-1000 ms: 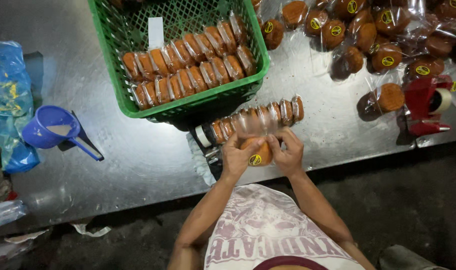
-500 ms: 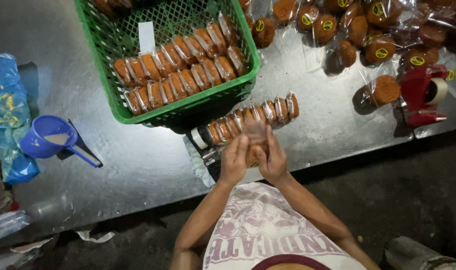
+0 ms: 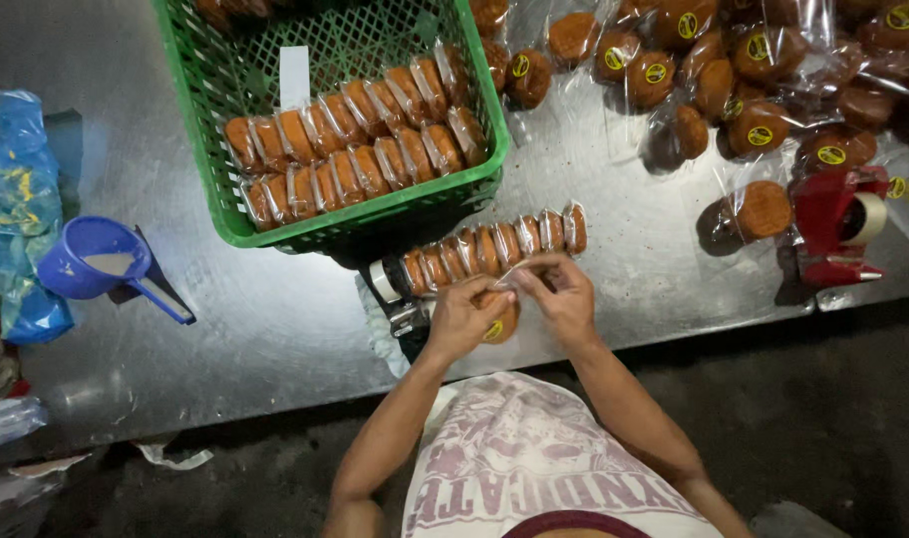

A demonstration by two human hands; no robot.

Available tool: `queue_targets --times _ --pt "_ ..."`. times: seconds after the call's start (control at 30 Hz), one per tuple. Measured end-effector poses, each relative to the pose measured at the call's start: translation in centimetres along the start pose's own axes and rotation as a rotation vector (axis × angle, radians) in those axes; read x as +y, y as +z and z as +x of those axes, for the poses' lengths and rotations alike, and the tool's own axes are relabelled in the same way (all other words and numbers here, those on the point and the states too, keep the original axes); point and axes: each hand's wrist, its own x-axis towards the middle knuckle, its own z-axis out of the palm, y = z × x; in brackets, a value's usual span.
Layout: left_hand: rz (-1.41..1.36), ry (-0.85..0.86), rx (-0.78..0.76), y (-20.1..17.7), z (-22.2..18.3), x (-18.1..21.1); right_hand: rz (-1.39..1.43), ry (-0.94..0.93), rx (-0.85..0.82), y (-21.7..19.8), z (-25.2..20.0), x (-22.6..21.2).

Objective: The person applies yellow circular labels to individually wrapped bread loaves on a stainless steel table and places them into a green plastic crate.

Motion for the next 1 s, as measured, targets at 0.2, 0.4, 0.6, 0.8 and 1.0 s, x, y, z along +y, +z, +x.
queue_targets --times 0.2,0.4,0.6,0.8,1.0 --pt "-0.127 0.244 0.202 -0.1 -0.5 -0.7 -0.632 -0.28 -0.143 0.1 0.8 -1.8" --pt "-0.293 -0.025 0.114 -1.2 -1.3 -3.8 -0.603 -0.252 -0.154 0.4 -0.4 1.0" --pt "-0.026 0.095 0.556 -0.4 -4.6 -5.0 0.006 0.46 -0.165 5.0 -4.8 7.6" --pt "-0.093 0.164 0.708 -2.5 -8.4 -6.2 0.455 0.68 -0.332 8.8 -8.0 7.8" --pt "-1.315 -0.292 0.426 -4.4 -11.9 -10.5 -0.483 0.436 -0.156 13.1 -4.6 12.7"
